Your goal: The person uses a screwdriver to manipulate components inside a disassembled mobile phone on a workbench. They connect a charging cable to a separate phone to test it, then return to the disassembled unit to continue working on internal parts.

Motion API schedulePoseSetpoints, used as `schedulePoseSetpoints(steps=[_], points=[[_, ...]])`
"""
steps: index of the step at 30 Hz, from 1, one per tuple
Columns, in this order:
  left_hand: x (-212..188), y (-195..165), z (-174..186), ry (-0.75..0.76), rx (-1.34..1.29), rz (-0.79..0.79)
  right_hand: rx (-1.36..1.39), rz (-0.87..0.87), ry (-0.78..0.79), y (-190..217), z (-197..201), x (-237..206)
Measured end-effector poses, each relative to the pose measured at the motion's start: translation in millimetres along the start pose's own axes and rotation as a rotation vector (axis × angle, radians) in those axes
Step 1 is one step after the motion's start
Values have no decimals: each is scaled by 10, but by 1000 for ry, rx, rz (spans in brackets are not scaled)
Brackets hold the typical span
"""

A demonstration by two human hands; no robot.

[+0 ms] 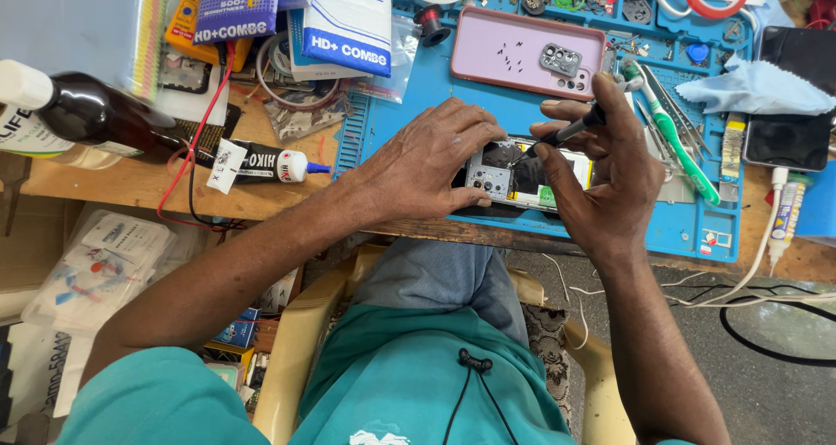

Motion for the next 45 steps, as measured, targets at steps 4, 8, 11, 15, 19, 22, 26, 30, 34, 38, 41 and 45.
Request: schedulePoseSetpoints(steps=[4,8,11,15,19,22,26,30,34,38,41,45], points=[[11,-4,2,1,-3,4,13,1,1,-8,-12,18],[12,-14,18,2,-2,-10,-46,12,4,25,-18,22],[24,-2,35,2,-12,-10,-198,42,8,78,-21,22],[107,18,30,-46,-98,-19,-243,30,-18,112,-40,46],[260,94,-146,38,-462,58,-241,4,26,147,-60,105],[335,58,-100,-79,-815,-122,-306,37,88,204,-34,145],[471,150,-232,68,-929,85,-401,24,21,197,41,155],[525,180,-252,80,-613,213,-199,-32,3,113,45,129],[533,67,-186,35,-920,1,-192,-21,-14,78,47,99],[534,130,-154,-68,-544,59,-54,-72,-55,-1,7,56],[503,178,-128,-30,-447,49,44,-81,-11,-27,-32,27],[407,191,-114,33,-193,7,114,-45,-39,-3,22,12]])
Point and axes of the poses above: each hand's wrist, its own x-axis towards the middle knuckle, its own z-axis out of the back of the hand, y = z × x, the point moved 6 cm from there along x, towards the middle knuckle, and after that the axes turned 12 degrees about x, right-handed, at the moved point
